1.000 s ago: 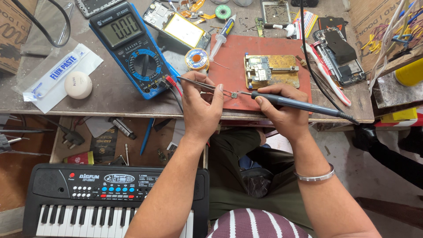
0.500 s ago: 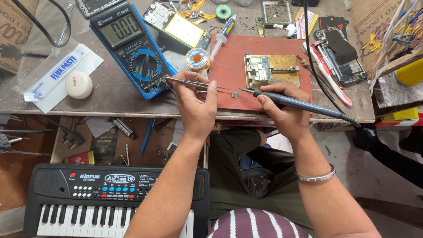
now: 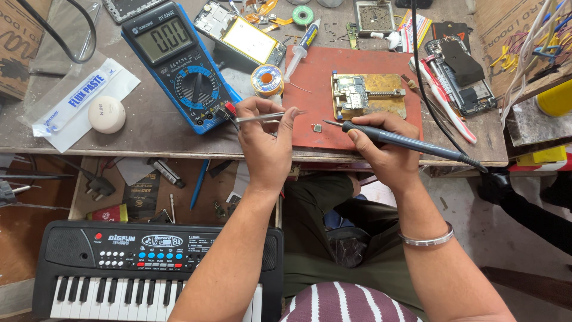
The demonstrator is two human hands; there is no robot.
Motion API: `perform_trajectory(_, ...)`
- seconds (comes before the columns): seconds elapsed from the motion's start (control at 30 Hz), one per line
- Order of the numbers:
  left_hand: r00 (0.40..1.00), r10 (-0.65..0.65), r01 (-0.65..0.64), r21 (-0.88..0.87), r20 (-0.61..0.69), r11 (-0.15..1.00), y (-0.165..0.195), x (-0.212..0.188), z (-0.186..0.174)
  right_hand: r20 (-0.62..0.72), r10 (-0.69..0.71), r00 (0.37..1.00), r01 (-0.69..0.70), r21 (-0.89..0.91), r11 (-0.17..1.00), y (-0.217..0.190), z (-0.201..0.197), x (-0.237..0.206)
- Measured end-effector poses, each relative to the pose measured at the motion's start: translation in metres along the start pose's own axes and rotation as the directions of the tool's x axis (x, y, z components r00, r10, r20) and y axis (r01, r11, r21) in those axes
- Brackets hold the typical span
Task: The person applies flux paste from a syringe onto a small circuit board held with tweezers, then solders components on the board using a soldering iron while steadying the board with tweezers. They continue soldering different spots on the board, set the iron down, and handle the board on the work mat.
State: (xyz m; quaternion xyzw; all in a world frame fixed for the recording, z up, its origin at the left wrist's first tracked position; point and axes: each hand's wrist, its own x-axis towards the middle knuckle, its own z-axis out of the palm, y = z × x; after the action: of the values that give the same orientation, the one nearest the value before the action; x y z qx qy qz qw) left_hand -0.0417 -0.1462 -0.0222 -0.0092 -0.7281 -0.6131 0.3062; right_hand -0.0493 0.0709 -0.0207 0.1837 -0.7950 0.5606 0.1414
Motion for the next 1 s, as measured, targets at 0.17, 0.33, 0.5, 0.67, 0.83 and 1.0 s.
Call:
perform_trajectory(0.17,0.998,-0.053,0.053,-0.003,0.032,0.999,0.0010,-0.0002,0.0005,0.023,0.031,0.999,-0.032,0.046,0.998,-0.0005,-0.0005,0.0002)
perform_trajectory(0.33,0.997,-0.014,0.021,-0.091,0.071,0.996,-0.0016,-0.0007,-0.0001,0.054,0.056,0.997,-0.058,0.046,0.997,-0.0016,0.0000,0.0009)
perform_trajectory(0.5,0.996,0.015,-0.009,-0.074,0.084,0.997,-0.0021,-0.0009,-0.0006,0.060,0.018,0.998,-0.020,0.040,0.999,-0.0026,0.0003,0.0011)
perform_trajectory(0.67,0.994,0.003,0.004,-0.068,0.108,0.998,-0.0003,-0.0003,-0.0009,0.054,0.024,0.998,-0.024,-0.011,1.000,-0.0035,0.0020,0.0022)
perform_trajectory(0.83,0.993,-0.002,0.010,-0.061,0.117,0.998,-0.0004,-0.0003,-0.0008,0.071,0.007,0.997,-0.007,0.007,1.000,-0.0046,0.0024,0.0019)
perform_trajectory(1.0,0.993,0.024,-0.019,-0.039,0.112,0.999,-0.0018,-0.0020,-0.0005,0.053,0.018,0.998,-0.016,-0.035,0.999,-0.0045,0.0033,0.0009)
